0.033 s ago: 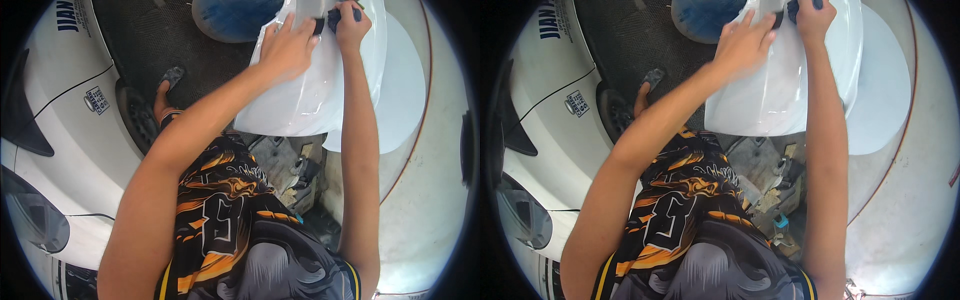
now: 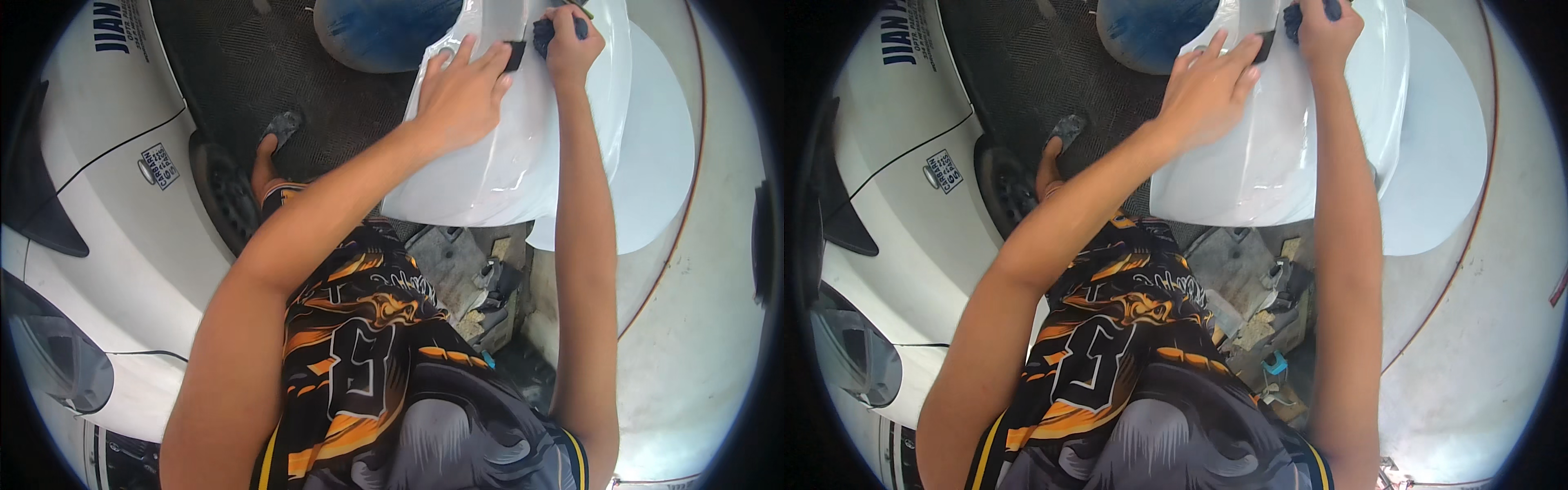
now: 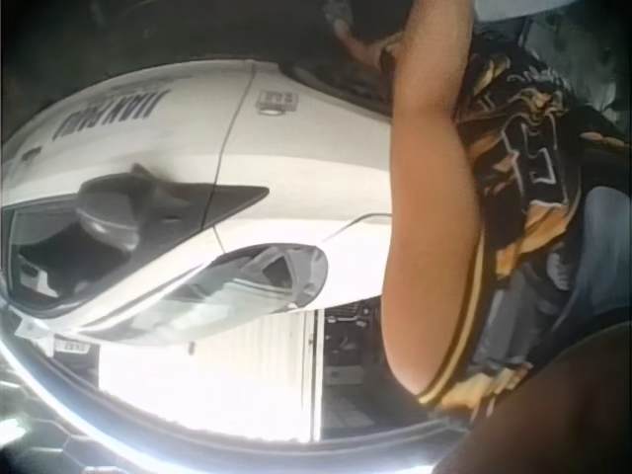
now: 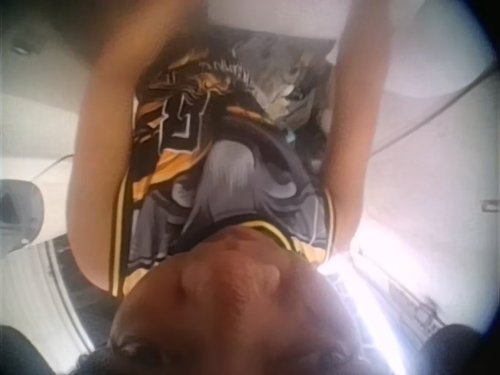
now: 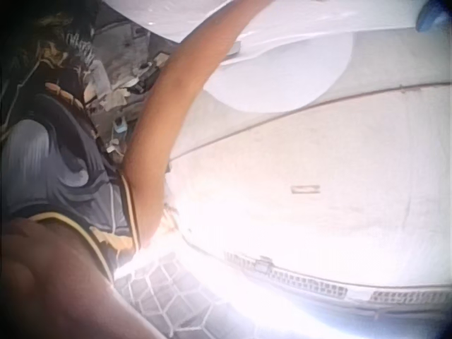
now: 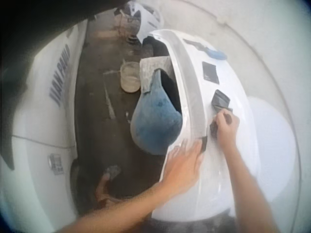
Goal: The person sands a white car bumper with sanding blocks, moving methodically across the surface. They switch between different sanding blocks and occasionally dip one into a bucket of water before continuing to sand.
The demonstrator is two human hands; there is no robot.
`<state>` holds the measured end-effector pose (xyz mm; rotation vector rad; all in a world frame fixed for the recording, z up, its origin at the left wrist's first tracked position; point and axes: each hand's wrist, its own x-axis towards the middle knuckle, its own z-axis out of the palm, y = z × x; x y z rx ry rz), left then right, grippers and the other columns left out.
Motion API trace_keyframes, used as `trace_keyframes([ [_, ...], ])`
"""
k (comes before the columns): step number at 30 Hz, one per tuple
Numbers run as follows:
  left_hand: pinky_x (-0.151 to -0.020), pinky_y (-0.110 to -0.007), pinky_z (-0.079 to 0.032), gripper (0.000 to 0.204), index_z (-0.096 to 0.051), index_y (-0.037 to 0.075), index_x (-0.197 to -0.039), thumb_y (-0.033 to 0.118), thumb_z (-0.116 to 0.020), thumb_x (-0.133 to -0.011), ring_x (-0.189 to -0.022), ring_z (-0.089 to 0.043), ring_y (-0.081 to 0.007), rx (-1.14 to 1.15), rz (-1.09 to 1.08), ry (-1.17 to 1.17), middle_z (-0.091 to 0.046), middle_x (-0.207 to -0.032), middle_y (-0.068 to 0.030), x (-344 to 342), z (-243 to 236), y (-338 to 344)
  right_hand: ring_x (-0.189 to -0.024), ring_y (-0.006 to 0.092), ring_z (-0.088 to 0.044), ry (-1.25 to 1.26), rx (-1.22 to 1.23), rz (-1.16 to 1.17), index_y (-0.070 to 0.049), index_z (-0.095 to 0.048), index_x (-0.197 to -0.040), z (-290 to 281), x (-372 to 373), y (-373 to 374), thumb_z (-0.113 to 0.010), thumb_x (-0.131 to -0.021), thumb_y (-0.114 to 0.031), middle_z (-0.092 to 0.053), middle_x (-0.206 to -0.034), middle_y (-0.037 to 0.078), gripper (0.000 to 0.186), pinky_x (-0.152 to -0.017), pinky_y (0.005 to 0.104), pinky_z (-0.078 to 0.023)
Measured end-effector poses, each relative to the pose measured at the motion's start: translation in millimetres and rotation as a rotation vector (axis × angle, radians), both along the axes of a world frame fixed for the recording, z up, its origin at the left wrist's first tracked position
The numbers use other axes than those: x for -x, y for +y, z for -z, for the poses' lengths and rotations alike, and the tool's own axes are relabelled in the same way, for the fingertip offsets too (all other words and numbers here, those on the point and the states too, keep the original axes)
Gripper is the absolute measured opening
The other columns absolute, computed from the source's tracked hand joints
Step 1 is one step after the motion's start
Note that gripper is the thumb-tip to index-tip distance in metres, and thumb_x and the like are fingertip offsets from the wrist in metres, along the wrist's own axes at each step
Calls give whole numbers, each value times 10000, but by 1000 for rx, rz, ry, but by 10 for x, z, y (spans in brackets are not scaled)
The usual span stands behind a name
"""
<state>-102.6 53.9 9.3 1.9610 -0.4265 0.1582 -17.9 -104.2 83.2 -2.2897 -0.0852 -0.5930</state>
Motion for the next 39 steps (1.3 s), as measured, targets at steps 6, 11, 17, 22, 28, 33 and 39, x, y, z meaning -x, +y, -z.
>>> trace_keyframes([
  [6, -1136, -569, -319, 455, -513, 75, -1469, 311, -415, -1093, -1491, -379, -366, 0, 10, 18, -574, -1466, -152, -57, -80, 11, -642, 131, -539, 17, -73, 10, -3, -588, -723, 33, -56, -14, -593, -923, -190, -598, -673, 47, 274, -613, 308, -430],
  [11, -1158, -566, -307, 498, -463, 93, -1532, 330, -406, -1098, -1509, -365, -337, 132, 40, 185, -520, -1549, -100, -116, -12, -61, -635, 124, -534, -22, 16, -24, -12, -581, -719, 29, -78, -31, -592, -930, -183, -593, -671, 40, 271, -604, 302, -429],
  [17, -1162, -579, -300, 523, -435, 132, -1568, 361, -377, -1100, -1529, -321, -364, 141, 54, 173, -500, -1571, -82, -199, 113, -121, -630, 115, -534, 5, -69, -27, -20, -579, -720, 54, -93, -2, -587, -937, -162, -598, -675, 30, 260, -594, 299, -431],
  [22, -1131, -580, -330, 494, -477, 142, -1535, 349, -371, -1099, -1513, -341, -382, 76, 31, 161, -515, -1550, -106, -141, 79, -97, -642, 104, -539, 3, -39, -18, -23, -579, -719, 53, -87, -9, -583, -938, -156, -604, -679, 22, 257, -595, 299, -436],
  [28, -946, -478, -416, 427, -604, 33, -1381, 295, -487, -1065, -1147, -537, -294, 147, -70, 104, -675, -1164, -120, -539, 168, -103, -642, 109, -518, 19, -45, -26, -28, -572, -714, 64, -108, -28, -584, -931, -164, -594, -672, 19, 256, -609, 282, -412],
  [33, -750, -353, -527, 430, -568, 57, -1453, 205, -563, -1050, -761, -650, -230, 599, -26, 566, -695, -893, -120, -885, 391, 104, -646, 113, -515, -23, -33, -46, -28, -568, -707, 98, -119, -58, -586, -922, -167, -592, -671, 22, 257, -616, 294, -413],
  [39, -1076, -490, -424, 422, -609, 16, -1364, 279, -503, -1053, -1290, -582, -348, 505, 94, 438, -648, -1369, -152, -504, 177, 62, -646, 117, -518, 15, -3, -14, -17, -574, -710, 67, -82, -37, -590, -912, -163, -593, -669, 26, 249, -620, 302, -418],
])
